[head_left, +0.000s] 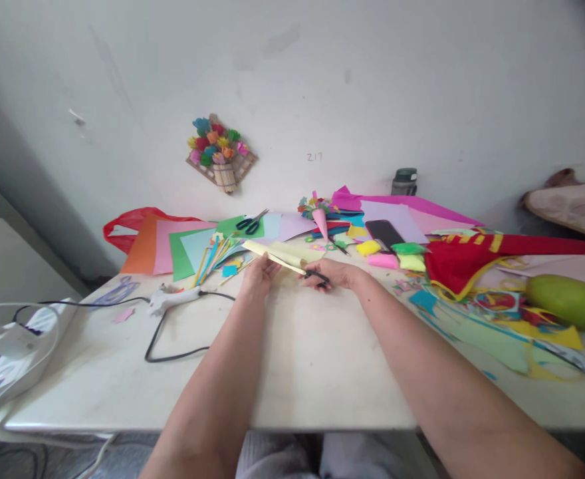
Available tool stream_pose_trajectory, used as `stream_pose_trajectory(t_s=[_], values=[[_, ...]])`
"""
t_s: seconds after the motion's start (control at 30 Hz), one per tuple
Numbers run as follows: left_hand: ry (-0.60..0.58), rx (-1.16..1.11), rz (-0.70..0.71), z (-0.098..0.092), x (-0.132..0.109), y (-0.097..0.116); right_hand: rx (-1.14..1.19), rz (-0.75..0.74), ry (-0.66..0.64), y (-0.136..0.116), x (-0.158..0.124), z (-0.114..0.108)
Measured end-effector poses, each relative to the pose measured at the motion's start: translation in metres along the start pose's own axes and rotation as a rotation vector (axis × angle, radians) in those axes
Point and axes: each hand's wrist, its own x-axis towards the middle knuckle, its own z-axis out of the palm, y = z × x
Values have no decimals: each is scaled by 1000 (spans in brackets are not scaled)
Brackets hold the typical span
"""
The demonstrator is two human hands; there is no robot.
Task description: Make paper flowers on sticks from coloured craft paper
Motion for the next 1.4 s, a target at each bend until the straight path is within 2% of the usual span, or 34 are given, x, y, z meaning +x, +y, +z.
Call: stream_pose_trajectory(t_s=[0.37,0.93,1.4], values=[[-108,5,82,-4,2,-1,-37,-65,49,1,2,1],[-93,-5,97,-5,3,-1,-20,-101,84,0,5,3],[-14,-1,67,-2,2,1,-26,-81,77,-5,0,4]])
